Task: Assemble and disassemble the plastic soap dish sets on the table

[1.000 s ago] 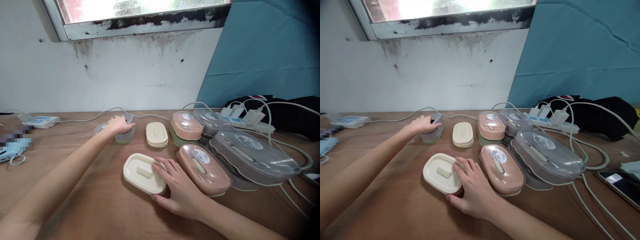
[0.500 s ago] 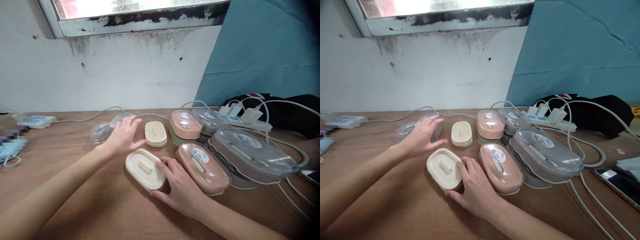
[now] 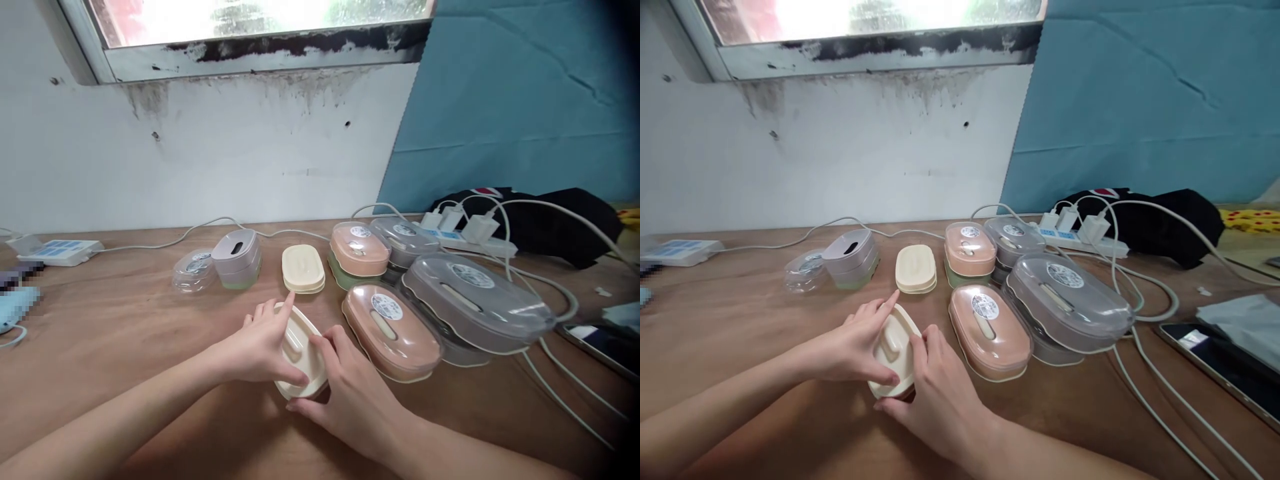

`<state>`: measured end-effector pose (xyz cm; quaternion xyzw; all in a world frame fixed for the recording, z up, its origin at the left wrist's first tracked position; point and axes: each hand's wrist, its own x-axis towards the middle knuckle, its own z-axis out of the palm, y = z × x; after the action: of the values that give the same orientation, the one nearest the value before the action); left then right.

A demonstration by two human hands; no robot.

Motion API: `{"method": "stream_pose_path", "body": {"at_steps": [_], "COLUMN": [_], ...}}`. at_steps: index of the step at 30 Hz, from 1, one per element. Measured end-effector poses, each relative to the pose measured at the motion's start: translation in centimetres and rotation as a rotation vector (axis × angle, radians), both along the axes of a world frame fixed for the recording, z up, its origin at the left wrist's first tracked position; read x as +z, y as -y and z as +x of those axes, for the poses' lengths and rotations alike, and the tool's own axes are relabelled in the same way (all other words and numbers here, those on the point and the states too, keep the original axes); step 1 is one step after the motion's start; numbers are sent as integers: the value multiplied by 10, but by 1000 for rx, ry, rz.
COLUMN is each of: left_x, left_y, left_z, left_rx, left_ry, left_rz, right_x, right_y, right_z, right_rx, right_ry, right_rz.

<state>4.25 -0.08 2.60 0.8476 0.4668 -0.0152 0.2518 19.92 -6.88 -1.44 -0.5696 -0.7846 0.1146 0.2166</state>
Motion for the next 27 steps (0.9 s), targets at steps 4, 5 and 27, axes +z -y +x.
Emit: {"method": "stream_pose_path", "body": {"at_steps": [4,5,27], "left_x": [-1,-2,54], "left_y": [0,0,-135], "left_z": [8,10,59], "left_rx": [-16,-18,-166], "left_ry": [-30,-53,-156], "left_rz": [-49,-47,213], "right_x": [0,0,-10], "right_y": [0,1,1], "right_z": [0,0,3], "right_rx": [-11,-14,93], "right_ry": [-21,-31,-58], "right_rz": [-9,-14,46]}}
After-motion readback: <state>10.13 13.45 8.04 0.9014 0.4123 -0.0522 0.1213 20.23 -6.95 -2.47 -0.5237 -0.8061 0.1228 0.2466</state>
